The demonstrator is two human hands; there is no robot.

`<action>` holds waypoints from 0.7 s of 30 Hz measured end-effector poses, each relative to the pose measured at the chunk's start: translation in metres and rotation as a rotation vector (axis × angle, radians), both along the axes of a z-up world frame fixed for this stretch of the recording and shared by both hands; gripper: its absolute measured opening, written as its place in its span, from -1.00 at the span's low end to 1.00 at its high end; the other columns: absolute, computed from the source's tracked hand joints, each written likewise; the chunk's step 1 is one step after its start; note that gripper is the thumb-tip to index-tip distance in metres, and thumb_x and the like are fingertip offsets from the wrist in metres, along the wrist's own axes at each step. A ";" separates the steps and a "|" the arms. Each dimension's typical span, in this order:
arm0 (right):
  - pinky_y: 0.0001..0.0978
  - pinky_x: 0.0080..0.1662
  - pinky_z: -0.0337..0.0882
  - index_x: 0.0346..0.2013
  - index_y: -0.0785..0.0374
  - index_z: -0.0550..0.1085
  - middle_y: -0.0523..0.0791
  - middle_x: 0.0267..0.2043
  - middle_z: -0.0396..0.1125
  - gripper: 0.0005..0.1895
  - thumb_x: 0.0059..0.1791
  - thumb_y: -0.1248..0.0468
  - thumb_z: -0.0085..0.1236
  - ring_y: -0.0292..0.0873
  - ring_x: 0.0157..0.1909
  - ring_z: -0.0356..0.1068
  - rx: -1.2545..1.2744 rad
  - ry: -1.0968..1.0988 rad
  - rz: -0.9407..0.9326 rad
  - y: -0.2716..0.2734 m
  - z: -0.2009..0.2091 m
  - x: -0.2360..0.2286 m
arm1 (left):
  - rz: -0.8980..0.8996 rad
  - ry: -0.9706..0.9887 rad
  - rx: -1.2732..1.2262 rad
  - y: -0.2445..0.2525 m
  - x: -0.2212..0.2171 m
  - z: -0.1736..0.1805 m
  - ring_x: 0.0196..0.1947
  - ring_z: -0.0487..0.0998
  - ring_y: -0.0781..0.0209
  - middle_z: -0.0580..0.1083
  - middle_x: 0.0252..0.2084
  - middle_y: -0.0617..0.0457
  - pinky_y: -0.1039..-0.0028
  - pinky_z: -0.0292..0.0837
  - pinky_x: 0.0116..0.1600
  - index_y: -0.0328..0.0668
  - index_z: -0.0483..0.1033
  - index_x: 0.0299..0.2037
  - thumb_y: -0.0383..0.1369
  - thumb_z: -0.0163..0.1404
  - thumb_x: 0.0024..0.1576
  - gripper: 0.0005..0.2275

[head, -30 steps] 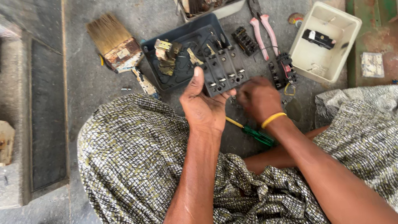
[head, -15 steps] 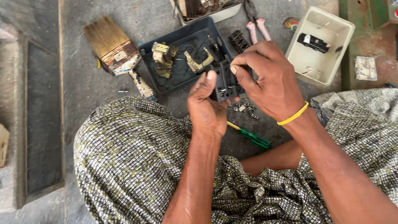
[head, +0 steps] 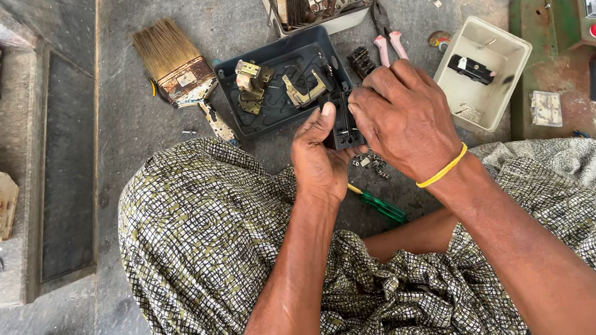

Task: The person disassembles an electrical component by hand and using a screwdriver, removing small screws and internal parts.

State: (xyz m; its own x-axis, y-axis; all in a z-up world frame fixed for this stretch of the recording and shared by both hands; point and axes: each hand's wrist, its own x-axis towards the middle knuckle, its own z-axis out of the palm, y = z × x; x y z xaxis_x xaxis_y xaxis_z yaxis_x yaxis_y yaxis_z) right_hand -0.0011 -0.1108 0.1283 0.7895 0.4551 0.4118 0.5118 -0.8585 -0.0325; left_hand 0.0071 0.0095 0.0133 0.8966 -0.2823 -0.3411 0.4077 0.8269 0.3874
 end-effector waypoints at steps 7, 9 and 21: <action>-0.12 -0.02 0.43 -0.19 0.34 0.59 -0.06 -0.17 0.36 -0.84 -0.04 0.38 0.31 0.01 -0.07 0.35 0.042 0.041 -0.004 -0.003 0.001 0.001 | -0.014 0.019 0.000 0.000 -0.001 0.003 -0.32 0.58 0.19 0.55 -0.26 0.03 0.31 0.53 -0.38 -0.24 0.54 -0.11 -0.21 0.06 0.22 -0.76; -0.12 0.00 0.42 -0.20 0.35 0.58 -0.04 -0.17 0.37 -0.83 -0.06 0.37 0.34 0.03 -0.06 0.36 0.077 0.069 -0.007 -0.006 0.001 0.002 | -0.020 0.026 0.024 -0.001 -0.001 0.002 -0.33 0.57 0.17 0.54 -0.26 0.03 0.31 0.53 -0.38 -0.25 0.55 -0.12 -0.20 0.06 0.22 -0.75; -0.14 -0.02 0.41 -0.16 0.27 0.60 -0.05 -0.21 0.42 -0.88 0.00 0.39 0.28 0.03 -0.07 0.43 0.350 0.251 -0.064 -0.012 -0.005 0.007 | -0.031 0.024 -0.002 0.002 -0.003 0.007 -0.29 0.57 0.18 0.55 -0.24 0.02 0.26 0.53 -0.34 -0.26 0.55 -0.07 -0.19 0.04 0.22 -0.73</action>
